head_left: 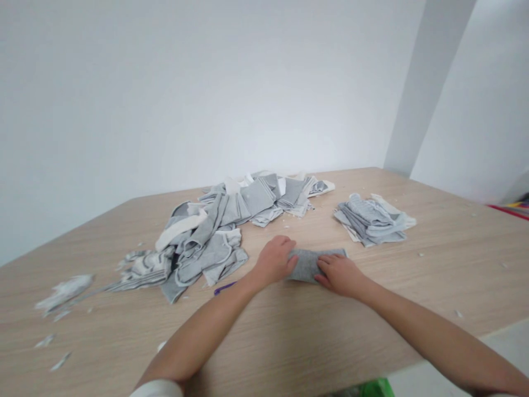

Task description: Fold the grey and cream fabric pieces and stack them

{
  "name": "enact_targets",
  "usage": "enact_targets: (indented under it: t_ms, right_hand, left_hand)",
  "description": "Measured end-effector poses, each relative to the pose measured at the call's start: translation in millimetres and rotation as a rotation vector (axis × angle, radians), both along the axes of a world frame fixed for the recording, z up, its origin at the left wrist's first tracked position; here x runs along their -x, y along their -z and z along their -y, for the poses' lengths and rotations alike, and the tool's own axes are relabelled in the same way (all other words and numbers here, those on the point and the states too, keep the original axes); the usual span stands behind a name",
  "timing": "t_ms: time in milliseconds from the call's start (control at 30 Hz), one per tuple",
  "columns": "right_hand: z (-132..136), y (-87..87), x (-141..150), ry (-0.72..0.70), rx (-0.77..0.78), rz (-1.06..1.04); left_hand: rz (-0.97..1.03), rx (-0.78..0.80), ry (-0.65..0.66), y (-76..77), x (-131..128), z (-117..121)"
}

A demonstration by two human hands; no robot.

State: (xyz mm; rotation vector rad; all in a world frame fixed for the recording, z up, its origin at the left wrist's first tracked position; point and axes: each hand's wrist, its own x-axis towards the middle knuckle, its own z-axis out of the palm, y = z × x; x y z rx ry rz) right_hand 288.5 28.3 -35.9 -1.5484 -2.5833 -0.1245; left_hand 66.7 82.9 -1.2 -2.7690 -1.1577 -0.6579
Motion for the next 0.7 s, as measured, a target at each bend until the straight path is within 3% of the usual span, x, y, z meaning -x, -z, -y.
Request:
enact_targets:
  t_ms: [133, 233, 367, 533, 700]
  right_hand:
    - [-10.2, 1.0, -19.6, 0.106, 0.028, -0.039]
    - [-16.3, -3.8, -38.9, 0.004, 0.076, -0.075]
    - [-19.5, -10.8, -62.7, -0.227, 0.137, -0.097]
    - [-3.2, -5.3, -89.2, -0.397, 0.127, -0.113]
    - [23.3, 4.4, -108.8, -0.482, 0.096, -0.116]
  left_hand:
    - [-0.078, -0.093, 0.222, 10.9, -14.6, 23.0]
    - [-0.082, -0.119, 0.307, 24.9, -19.7, 29.9]
    - [-0.014, -0.139, 0.333, 37.0, -20.7, 27.6]
    - [0.106, -0.139, 0.284, 39.5, -16.0, 16.0]
    - [0.07, 0.041, 0.281, 43.0, -14.0, 1.9]
